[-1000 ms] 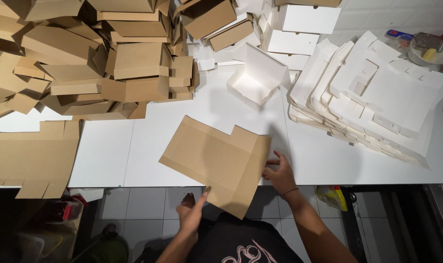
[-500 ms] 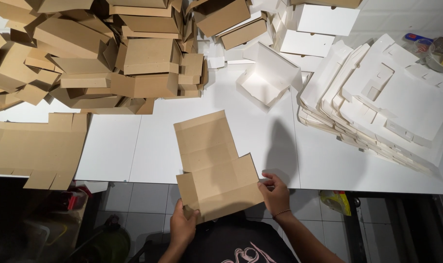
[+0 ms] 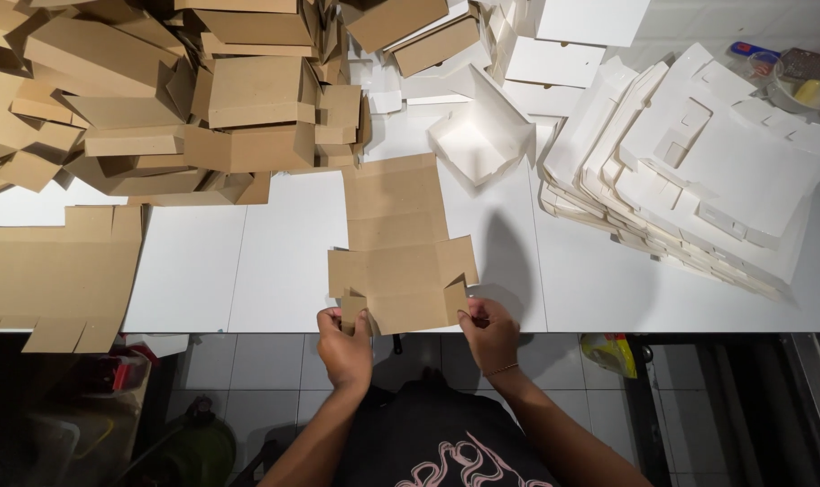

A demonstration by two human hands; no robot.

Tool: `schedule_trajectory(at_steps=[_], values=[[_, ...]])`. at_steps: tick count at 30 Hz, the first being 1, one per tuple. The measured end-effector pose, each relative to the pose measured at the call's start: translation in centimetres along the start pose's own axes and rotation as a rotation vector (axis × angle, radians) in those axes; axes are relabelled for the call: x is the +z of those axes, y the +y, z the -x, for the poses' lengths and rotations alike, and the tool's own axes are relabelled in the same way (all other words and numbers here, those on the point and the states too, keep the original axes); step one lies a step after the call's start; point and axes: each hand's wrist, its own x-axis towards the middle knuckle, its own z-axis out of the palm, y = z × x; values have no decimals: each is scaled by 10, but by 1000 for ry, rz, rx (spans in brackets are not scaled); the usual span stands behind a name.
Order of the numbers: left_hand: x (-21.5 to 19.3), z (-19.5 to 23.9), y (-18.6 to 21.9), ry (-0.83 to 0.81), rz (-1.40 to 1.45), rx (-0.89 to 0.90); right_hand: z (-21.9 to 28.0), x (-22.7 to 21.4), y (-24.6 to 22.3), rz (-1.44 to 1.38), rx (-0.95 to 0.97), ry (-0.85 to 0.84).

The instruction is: The person folds flat cardboard pieces into small rectangular boxes on a white countertop. They fold the side flaps, tuck the tabs, and stack the completed boxes. The process is repeated multiple times with new flat pieces.

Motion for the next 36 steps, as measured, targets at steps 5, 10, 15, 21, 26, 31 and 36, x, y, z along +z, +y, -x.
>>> schedule_trajectory(at_steps=[5,10,15,21,26,31,36], values=[[12,14,-25,-3,-140,408,6,0,-5,284,-641,-208],[28,1,-83,-190,-569,1136,13,10,25,865,-1095,-245],[28,-15,-91,-348,-520,1047,4,15,28,893,-1119,-230],[6,-21,-83,-296,-168,923,-6,17,19,572,-1119,-209],[-10,-12,-67,-131,-204,777,2,14,1,464,-998,-226],[-17,-23,-37,-46,-232,692,4,23,-25,419,-683,-170],[-19,-40,-12,-18,-134,141,-6,36,-32,353,-167,-16]])
